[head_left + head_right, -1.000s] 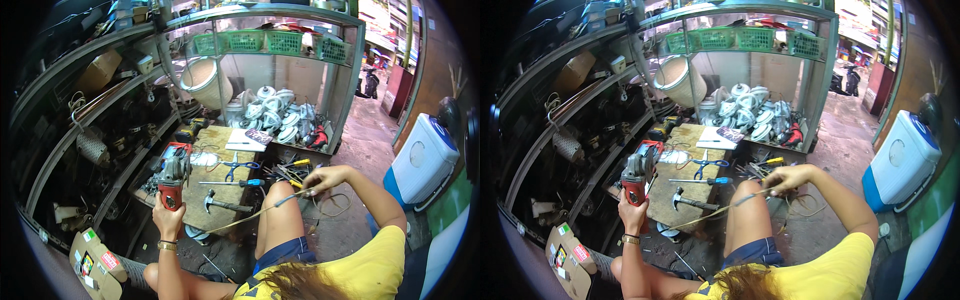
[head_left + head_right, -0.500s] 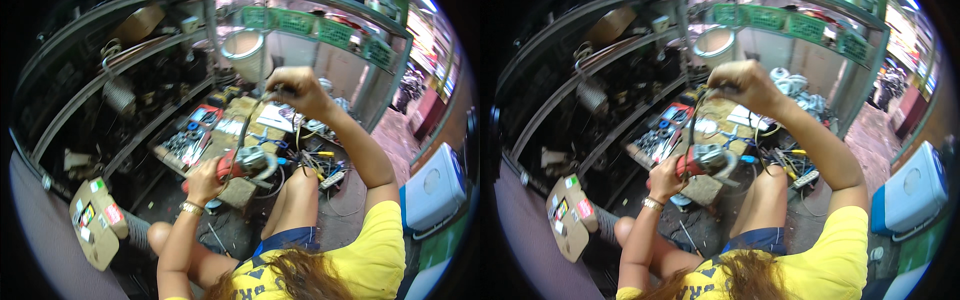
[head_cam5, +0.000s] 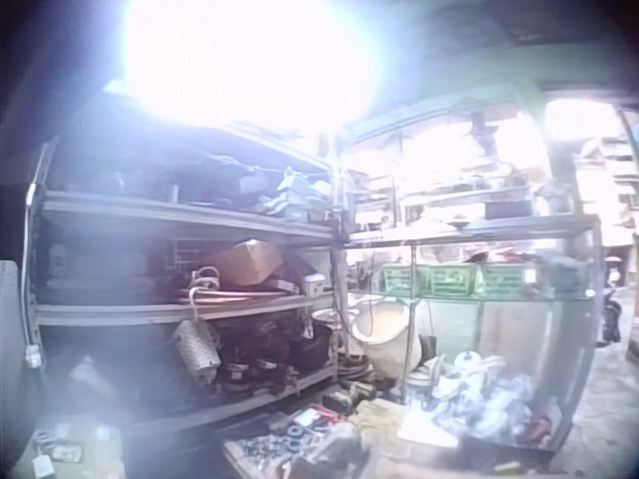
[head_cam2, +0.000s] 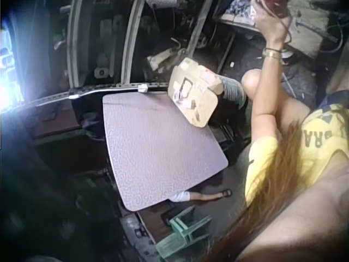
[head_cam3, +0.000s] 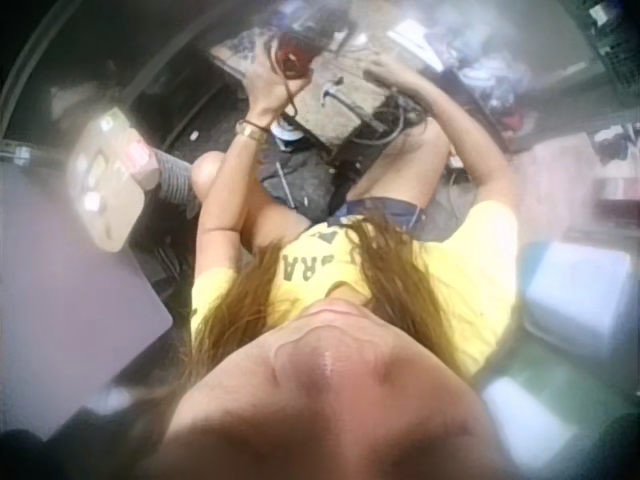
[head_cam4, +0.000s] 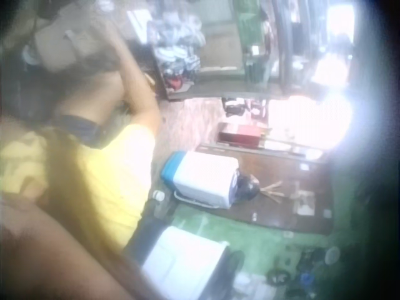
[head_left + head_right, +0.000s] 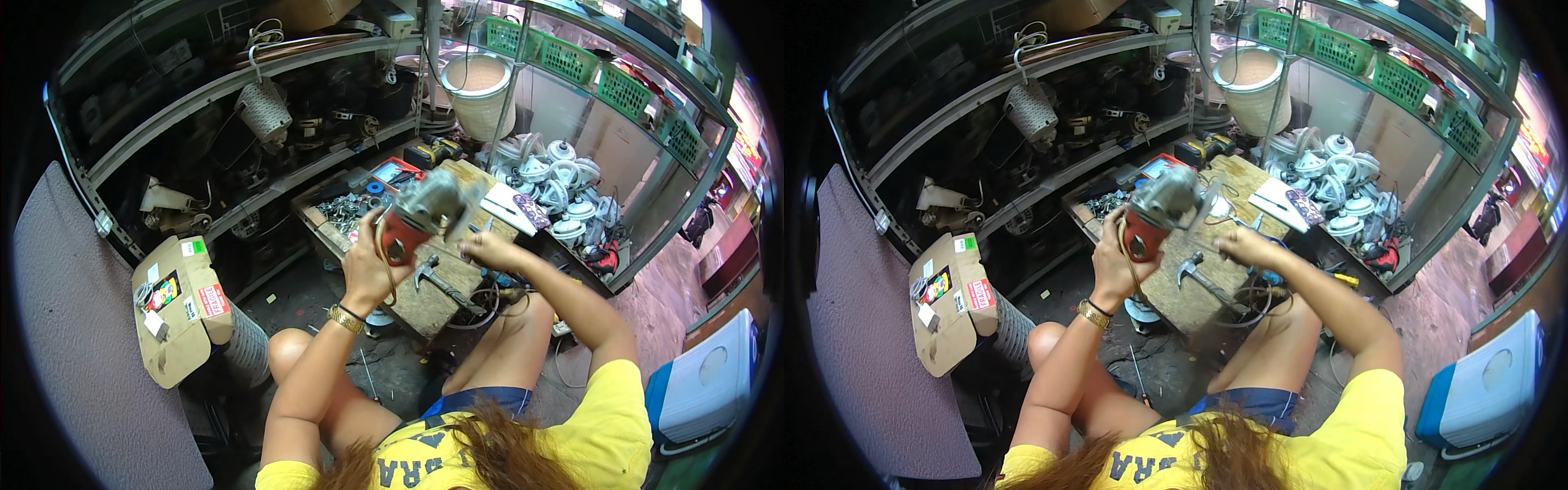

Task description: The person uses a hammer to tap on a motor casing, then uses pliers and a screwdriver to detach components and wires. They use an angle grinder to cut parts of the motor and a multimeter to check the electrical components.

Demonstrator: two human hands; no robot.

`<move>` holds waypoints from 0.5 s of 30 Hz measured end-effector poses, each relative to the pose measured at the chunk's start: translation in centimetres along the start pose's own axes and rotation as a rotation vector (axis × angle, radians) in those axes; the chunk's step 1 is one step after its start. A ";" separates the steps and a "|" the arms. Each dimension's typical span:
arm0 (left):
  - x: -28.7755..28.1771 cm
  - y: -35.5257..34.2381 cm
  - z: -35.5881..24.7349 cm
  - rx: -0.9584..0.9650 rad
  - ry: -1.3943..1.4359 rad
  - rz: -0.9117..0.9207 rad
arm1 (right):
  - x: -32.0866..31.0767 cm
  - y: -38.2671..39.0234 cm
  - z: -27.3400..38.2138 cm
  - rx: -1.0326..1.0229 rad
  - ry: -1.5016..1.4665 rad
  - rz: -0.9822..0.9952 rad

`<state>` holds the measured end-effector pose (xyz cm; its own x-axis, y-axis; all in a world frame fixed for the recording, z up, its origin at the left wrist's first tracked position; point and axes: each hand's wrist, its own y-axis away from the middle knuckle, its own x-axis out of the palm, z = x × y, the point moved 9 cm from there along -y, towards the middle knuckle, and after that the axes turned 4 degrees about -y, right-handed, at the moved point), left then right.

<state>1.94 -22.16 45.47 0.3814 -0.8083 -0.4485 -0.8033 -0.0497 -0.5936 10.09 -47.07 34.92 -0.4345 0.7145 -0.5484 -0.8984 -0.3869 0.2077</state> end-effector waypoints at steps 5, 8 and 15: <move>-1.4 -1.7 4.0 -0.151 -0.197 -0.144 | 8.0 6.9 1.3 -0.082 -0.083 0.416; -2.0 -2.0 5.4 -0.184 -0.231 -0.196 | 7.9 9.1 0.1 0.001 -0.364 0.560; -3.3 -1.9 7.8 -0.312 -0.099 -0.327 | -2.2 12.4 0.0 -0.040 -0.628 0.071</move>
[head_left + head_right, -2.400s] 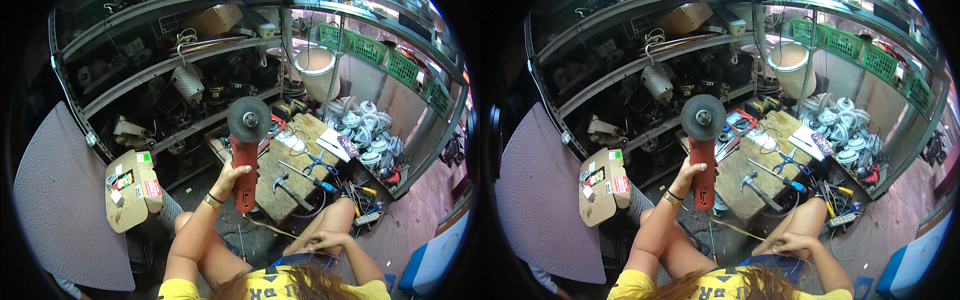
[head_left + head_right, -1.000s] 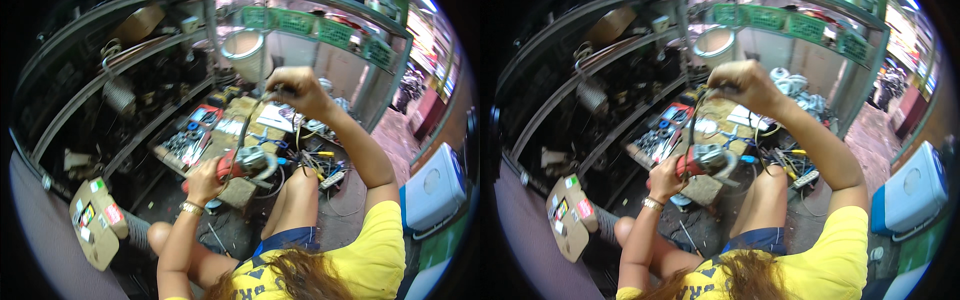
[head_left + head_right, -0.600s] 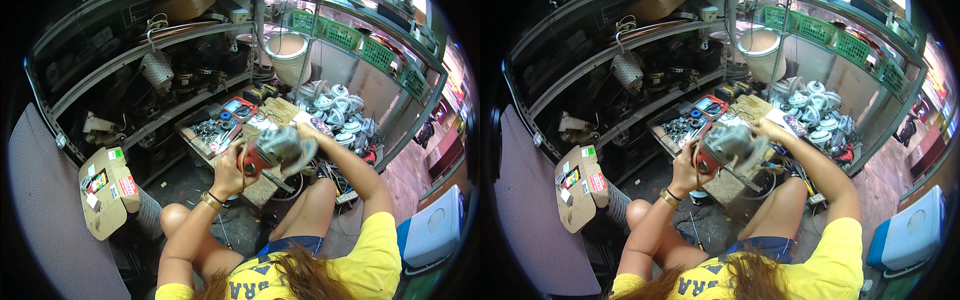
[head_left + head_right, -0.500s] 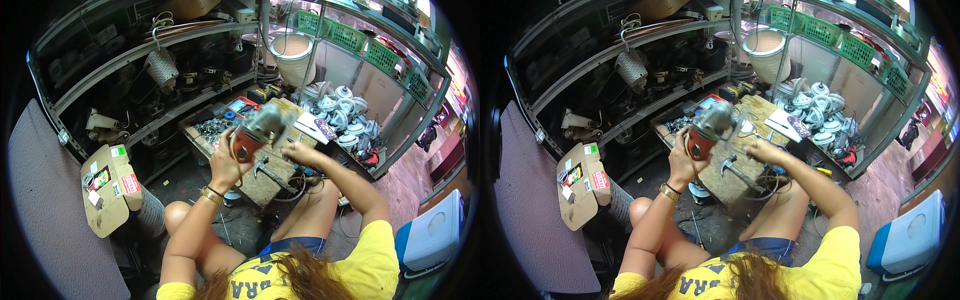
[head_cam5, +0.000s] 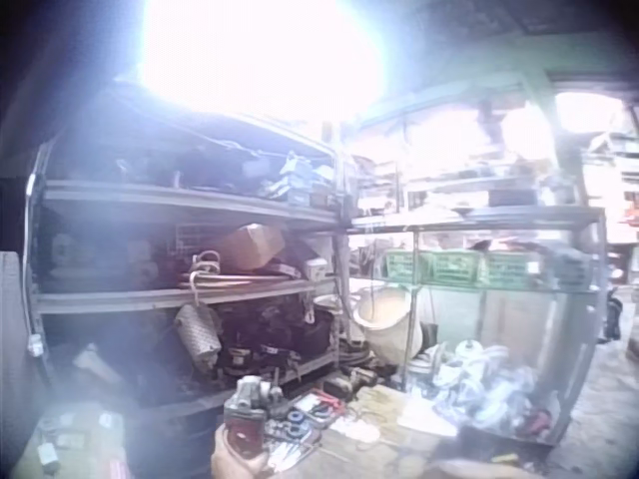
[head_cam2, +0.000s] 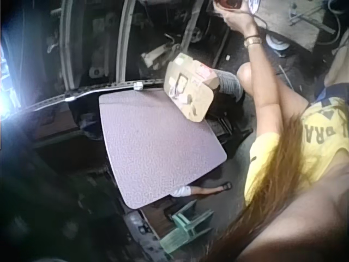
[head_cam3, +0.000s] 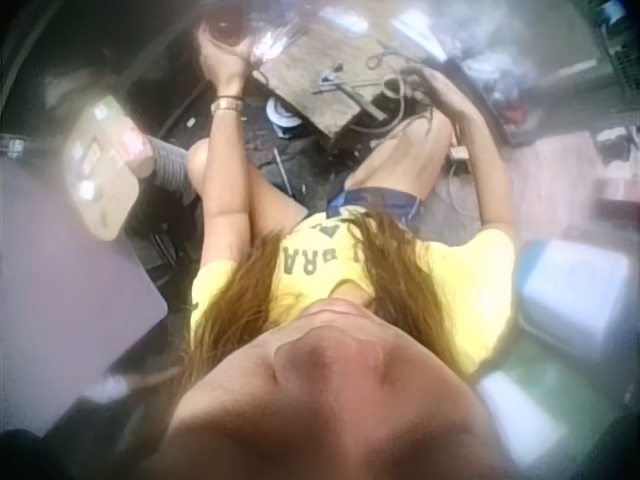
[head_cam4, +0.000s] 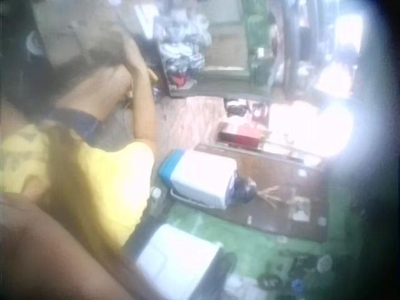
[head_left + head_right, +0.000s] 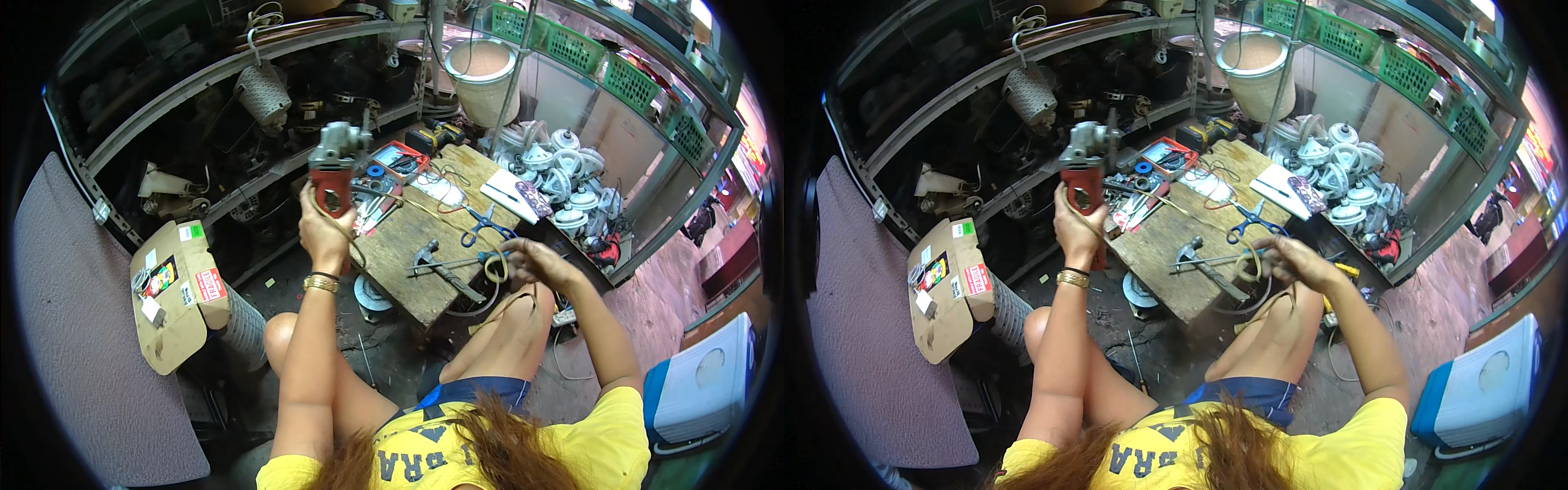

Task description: The person uses a hammer to tap on a motor casing, then uses pliers and a screwdriver to detach components and wires. They use an angle grinder to cut parts of the motor and a multimeter to check the electrical components.

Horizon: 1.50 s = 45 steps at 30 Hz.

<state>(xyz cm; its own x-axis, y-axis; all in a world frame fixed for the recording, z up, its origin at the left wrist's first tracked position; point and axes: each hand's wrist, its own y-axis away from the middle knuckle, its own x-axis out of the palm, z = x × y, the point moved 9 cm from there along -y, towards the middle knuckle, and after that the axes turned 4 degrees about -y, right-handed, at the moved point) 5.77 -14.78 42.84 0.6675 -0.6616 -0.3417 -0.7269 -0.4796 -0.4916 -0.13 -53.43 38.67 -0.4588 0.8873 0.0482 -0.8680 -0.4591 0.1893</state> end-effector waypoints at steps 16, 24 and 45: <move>-2.2 -1.9 1.6 0.158 0.139 -0.087 | -17.1 22.7 -0.8 0.444 0.345 -0.305; -1.5 -0.7 -0.7 0.212 0.090 -0.031 | -21.5 28.9 -11.0 0.337 0.118 -0.614; 0.8 0.8 -1.7 0.183 0.066 0.117 | 16.8 -6.9 -8.8 0.174 -0.454 0.294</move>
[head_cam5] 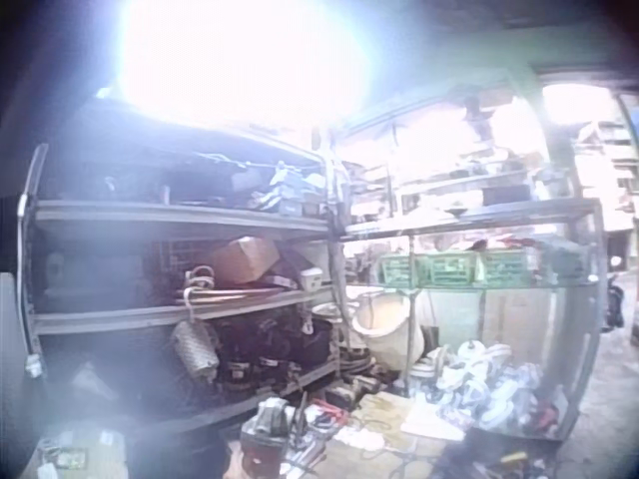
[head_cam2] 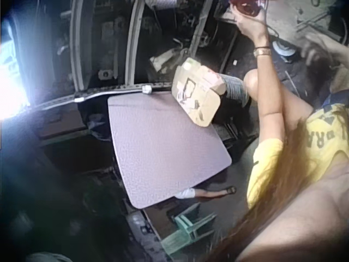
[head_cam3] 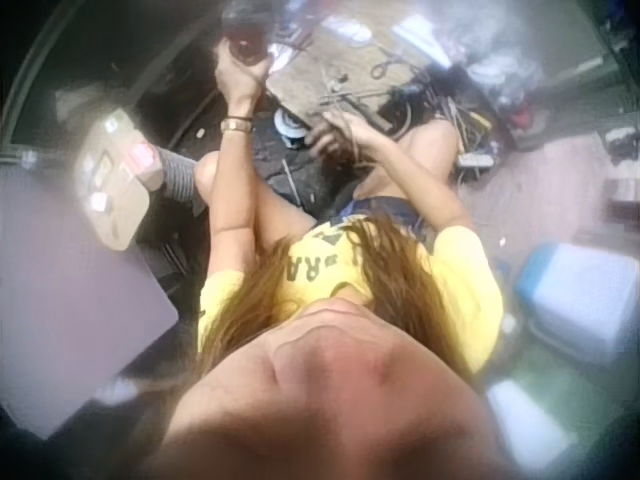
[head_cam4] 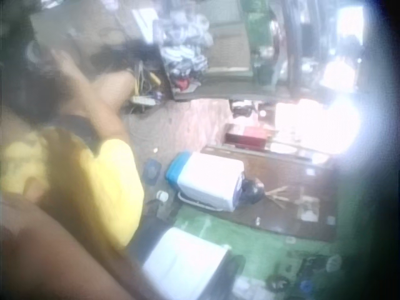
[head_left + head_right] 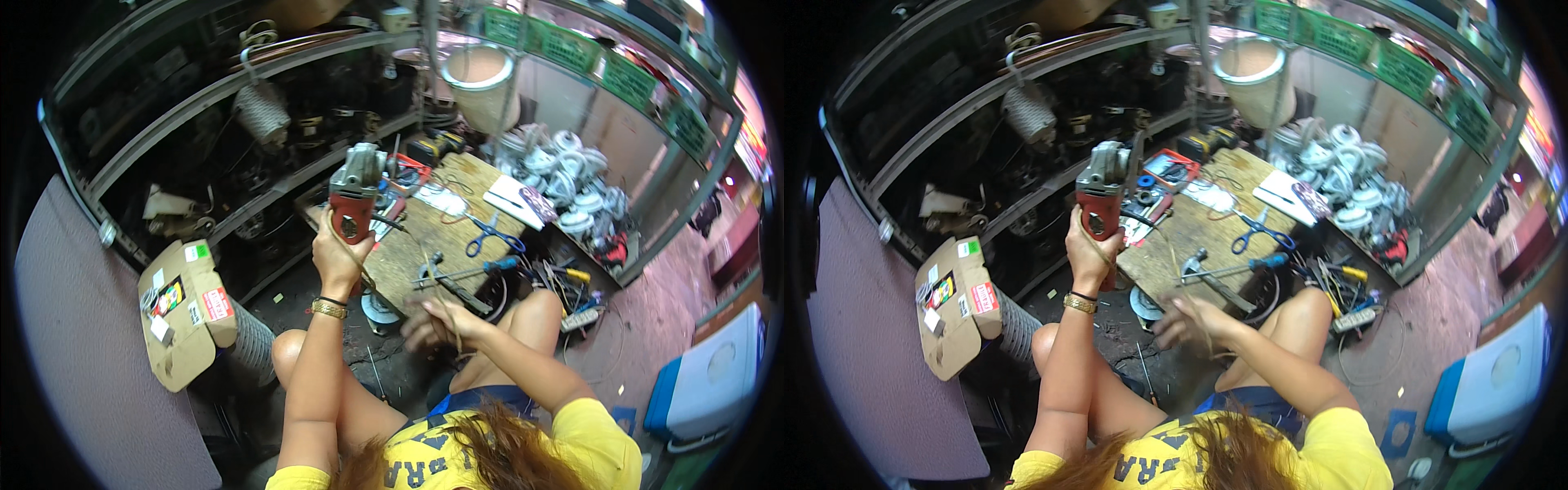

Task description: The person uses a hammer to tap on a motor casing, then uses pliers and a screwdriver to detach components and wires. They use an angle grinder to cut parts of the motor and a multimeter to check the electrical components.

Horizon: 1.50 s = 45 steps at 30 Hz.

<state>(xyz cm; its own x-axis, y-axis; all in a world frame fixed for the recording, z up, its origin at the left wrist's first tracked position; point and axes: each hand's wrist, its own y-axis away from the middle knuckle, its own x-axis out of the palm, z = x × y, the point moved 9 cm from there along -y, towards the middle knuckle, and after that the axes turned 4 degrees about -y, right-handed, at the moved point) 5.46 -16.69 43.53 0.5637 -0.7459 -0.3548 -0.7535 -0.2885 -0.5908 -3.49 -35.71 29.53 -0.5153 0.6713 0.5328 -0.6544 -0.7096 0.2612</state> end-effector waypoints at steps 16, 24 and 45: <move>3.9 4.0 0.1 0.247 -0.554 0.283 | 15.7 14.5 18.1 -0.638 1.973 -0.122; 4.8 8.8 -7.0 0.947 -0.290 0.348 | 10.6 10.3 28.9 -1.048 1.952 -0.446; -3.8 -0.9 1.5 -0.187 -0.153 -0.106 | -9.5 2.8 13.0 0.124 0.962 -0.251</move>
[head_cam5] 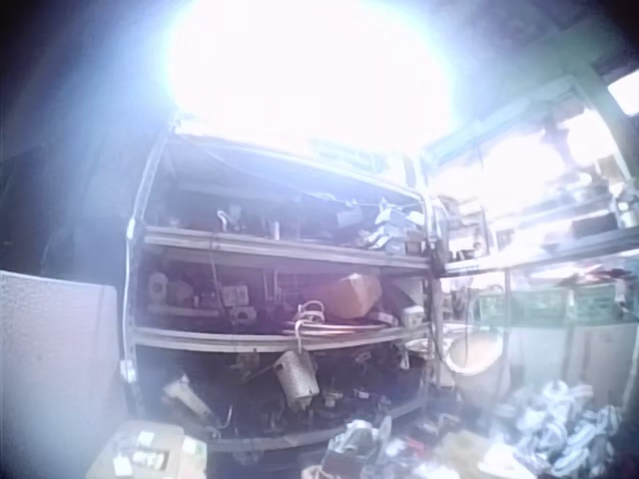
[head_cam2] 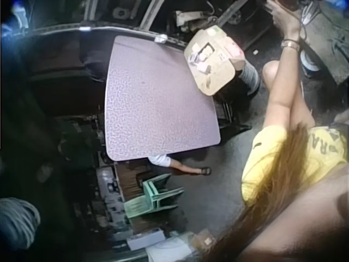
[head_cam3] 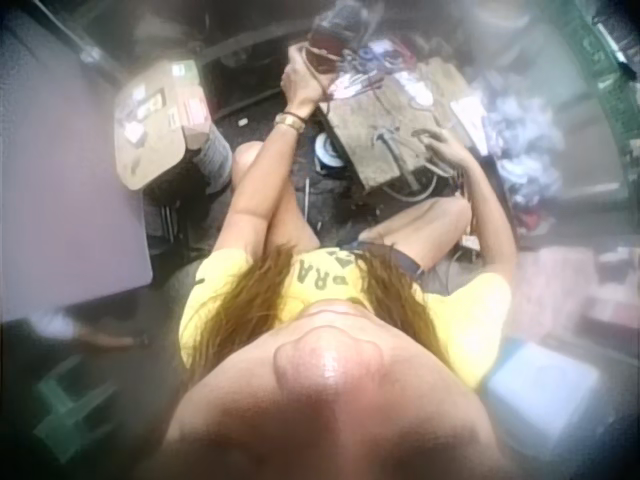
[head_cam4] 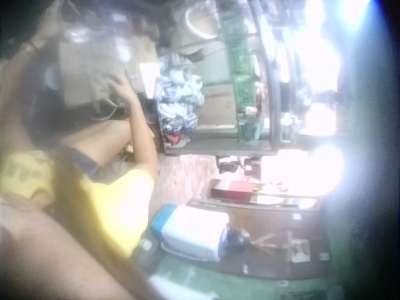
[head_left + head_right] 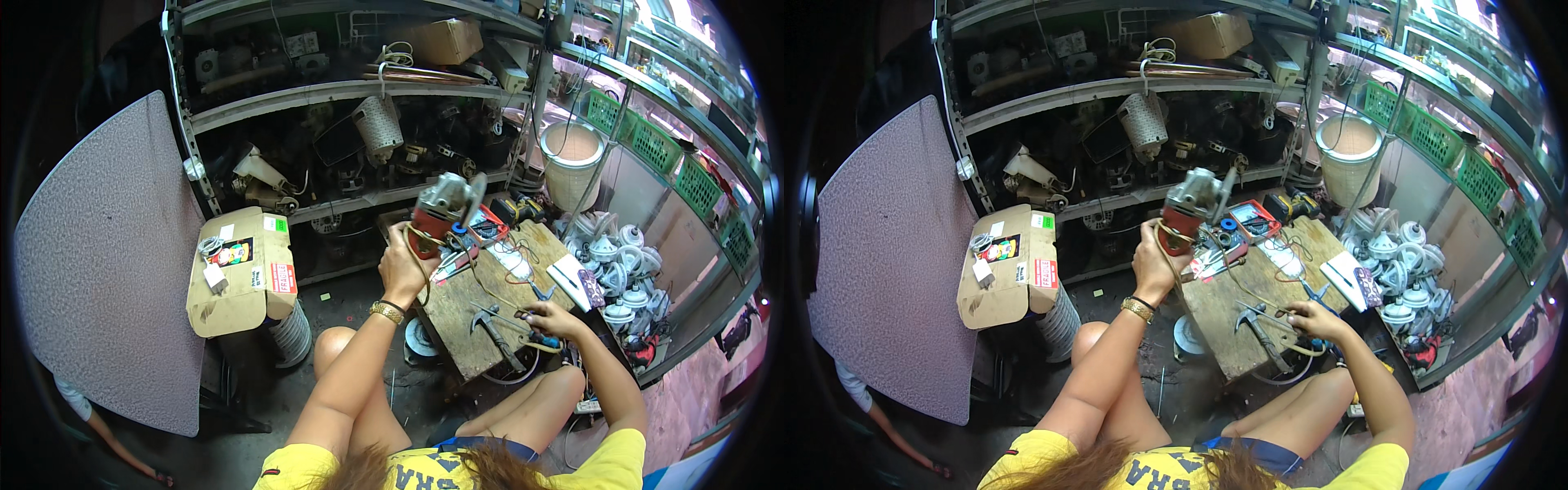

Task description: The person uses a hammer to tap on a motor casing, then uses pliers and a screwdriver to detach components and wires. They use an angle grinder to cut parts of the motor and a multimeter to check the electrical components.

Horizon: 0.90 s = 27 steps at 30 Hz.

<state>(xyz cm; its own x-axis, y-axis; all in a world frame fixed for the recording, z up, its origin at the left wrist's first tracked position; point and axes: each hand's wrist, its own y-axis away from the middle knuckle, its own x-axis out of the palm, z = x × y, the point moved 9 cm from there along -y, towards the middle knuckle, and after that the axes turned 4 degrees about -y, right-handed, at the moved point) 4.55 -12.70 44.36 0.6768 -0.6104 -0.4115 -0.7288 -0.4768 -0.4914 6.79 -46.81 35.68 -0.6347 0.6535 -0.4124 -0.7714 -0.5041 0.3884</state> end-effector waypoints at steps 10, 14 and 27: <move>-0.2 -0.5 2.3 -0.091 -0.022 -0.106 | 0.0 9.7 9.2 -0.312 -0.960 0.007; 1.3 -0.1 2.9 -0.125 -0.063 -0.041 | 4.7 13.2 12.5 -0.183 -0.643 0.227; 5.9 2.2 0.6 0.322 -0.405 0.033 | 9.1 13.6 16.2 0.003 -0.608 0.388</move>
<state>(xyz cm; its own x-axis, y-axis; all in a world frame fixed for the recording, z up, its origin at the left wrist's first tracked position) 6.99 -17.02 40.37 0.6862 -0.2979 -0.6636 -0.7248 -0.2033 -0.6583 -8.76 -38.58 50.60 -0.7244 0.6268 0.2869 -0.4947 -0.7625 0.4169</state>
